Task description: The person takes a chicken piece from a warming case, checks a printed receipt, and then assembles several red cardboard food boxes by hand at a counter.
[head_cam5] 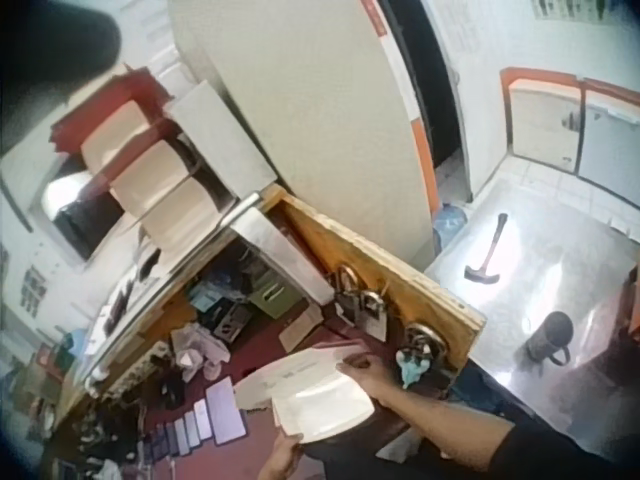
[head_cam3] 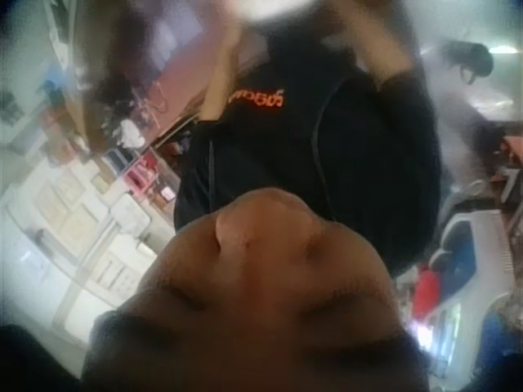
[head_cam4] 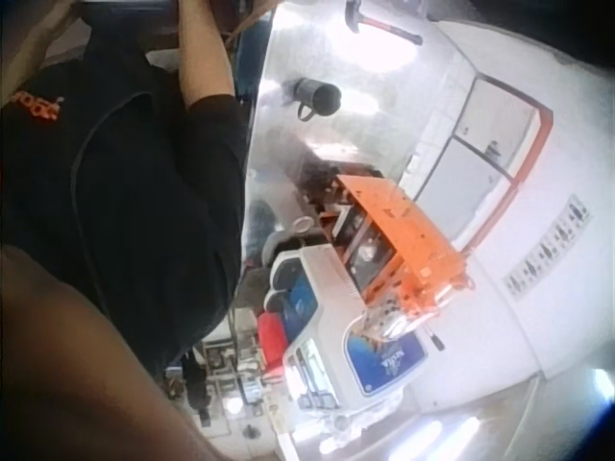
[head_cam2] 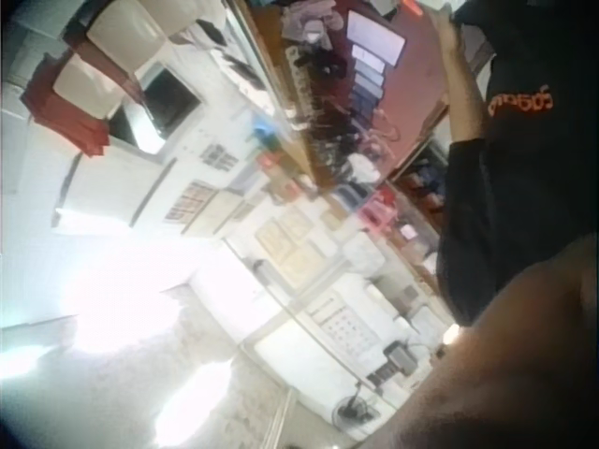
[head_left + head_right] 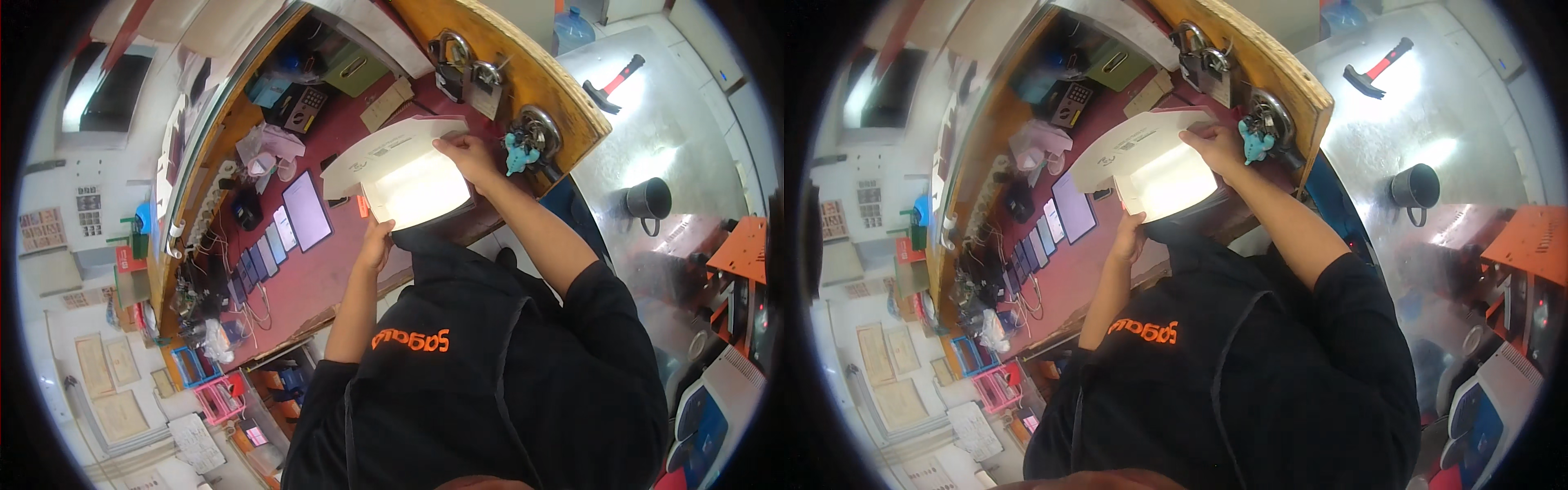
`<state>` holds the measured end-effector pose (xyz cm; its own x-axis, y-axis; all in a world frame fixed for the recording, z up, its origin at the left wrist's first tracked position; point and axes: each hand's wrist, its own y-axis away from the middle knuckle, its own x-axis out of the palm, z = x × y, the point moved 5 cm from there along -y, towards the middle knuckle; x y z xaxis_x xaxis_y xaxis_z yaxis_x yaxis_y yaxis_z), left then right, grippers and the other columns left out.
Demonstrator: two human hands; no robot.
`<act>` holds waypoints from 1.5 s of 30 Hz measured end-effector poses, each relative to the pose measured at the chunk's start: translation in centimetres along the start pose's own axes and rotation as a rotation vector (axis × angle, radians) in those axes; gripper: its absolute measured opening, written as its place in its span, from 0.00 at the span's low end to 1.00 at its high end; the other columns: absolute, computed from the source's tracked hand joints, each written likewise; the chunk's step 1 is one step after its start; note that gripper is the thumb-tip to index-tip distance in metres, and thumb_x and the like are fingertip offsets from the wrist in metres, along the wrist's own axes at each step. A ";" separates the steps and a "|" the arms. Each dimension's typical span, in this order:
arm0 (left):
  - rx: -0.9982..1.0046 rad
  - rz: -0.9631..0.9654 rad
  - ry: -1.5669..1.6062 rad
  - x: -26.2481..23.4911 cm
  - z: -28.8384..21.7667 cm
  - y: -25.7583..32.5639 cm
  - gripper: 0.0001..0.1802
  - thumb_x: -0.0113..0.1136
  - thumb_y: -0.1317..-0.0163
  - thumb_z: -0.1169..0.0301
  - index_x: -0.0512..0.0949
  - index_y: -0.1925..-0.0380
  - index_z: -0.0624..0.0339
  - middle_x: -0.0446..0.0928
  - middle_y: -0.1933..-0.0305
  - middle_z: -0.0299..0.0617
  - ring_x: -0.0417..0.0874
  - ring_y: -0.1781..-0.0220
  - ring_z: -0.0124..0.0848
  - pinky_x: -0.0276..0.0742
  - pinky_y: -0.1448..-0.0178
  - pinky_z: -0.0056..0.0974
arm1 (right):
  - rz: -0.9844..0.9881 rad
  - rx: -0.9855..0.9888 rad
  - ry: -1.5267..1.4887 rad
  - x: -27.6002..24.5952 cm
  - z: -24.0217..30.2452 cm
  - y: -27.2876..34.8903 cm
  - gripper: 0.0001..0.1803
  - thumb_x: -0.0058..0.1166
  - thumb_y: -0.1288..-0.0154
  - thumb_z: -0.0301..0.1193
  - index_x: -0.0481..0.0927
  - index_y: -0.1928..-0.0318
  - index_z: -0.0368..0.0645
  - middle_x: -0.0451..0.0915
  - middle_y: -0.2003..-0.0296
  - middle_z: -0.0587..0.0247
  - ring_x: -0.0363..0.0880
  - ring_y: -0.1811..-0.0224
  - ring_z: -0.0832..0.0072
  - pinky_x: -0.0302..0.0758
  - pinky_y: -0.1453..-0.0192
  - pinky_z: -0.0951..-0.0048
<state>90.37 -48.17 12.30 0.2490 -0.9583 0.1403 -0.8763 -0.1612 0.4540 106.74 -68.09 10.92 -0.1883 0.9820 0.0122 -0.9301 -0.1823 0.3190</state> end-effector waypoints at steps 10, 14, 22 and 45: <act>-0.083 -0.068 0.025 -0.5 -0.6 0.6 0.36 0.52 0.41 0.66 0.52 0.33 0.60 0.63 0.36 0.47 0.64 0.36 0.40 0.60 0.35 0.42 | 0.171 0.061 -0.222 1.7 -0.7 1.2 0.31 0.65 0.49 0.42 0.74 0.48 0.37 0.78 0.53 0.54 0.77 0.52 0.69 0.71 0.48 0.71; 0.007 -0.057 -0.103 -0.8 -0.5 0.7 0.37 0.53 0.43 0.70 0.52 0.34 0.63 0.64 0.37 0.49 0.65 0.36 0.39 0.58 0.33 0.38 | 0.369 -0.035 -0.185 1.9 -1.3 3.7 0.42 0.66 0.51 0.32 0.61 0.35 0.39 0.70 0.42 0.52 0.70 0.42 0.66 0.66 0.40 0.70; 0.034 -0.130 0.016 -2.5 1.4 0.2 0.35 0.50 0.48 0.74 0.57 0.37 0.66 0.67 0.40 0.49 0.68 0.39 0.40 0.63 0.36 0.41 | 0.371 -0.134 -0.025 2.6 -1.1 4.7 0.42 0.62 0.49 0.24 0.58 0.33 0.42 0.66 0.39 0.58 0.62 0.36 0.69 0.58 0.33 0.69; 0.302 0.245 0.456 -4.0 -5.0 6.4 0.30 0.52 0.37 0.53 0.65 0.43 0.64 0.68 0.41 0.48 0.73 0.44 0.40 0.72 0.44 0.44 | 0.553 -0.811 0.396 0.9 13.8 19.6 0.66 0.76 0.73 0.37 0.48 0.32 0.41 0.46 0.34 0.41 0.51 0.32 0.45 0.59 0.31 0.57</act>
<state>85.78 -44.20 19.03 0.1184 -0.7888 0.6032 -0.9923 -0.0723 0.1003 92.66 -70.14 30.25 -0.6033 0.6935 -0.3939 -0.5885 -0.7204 -0.3670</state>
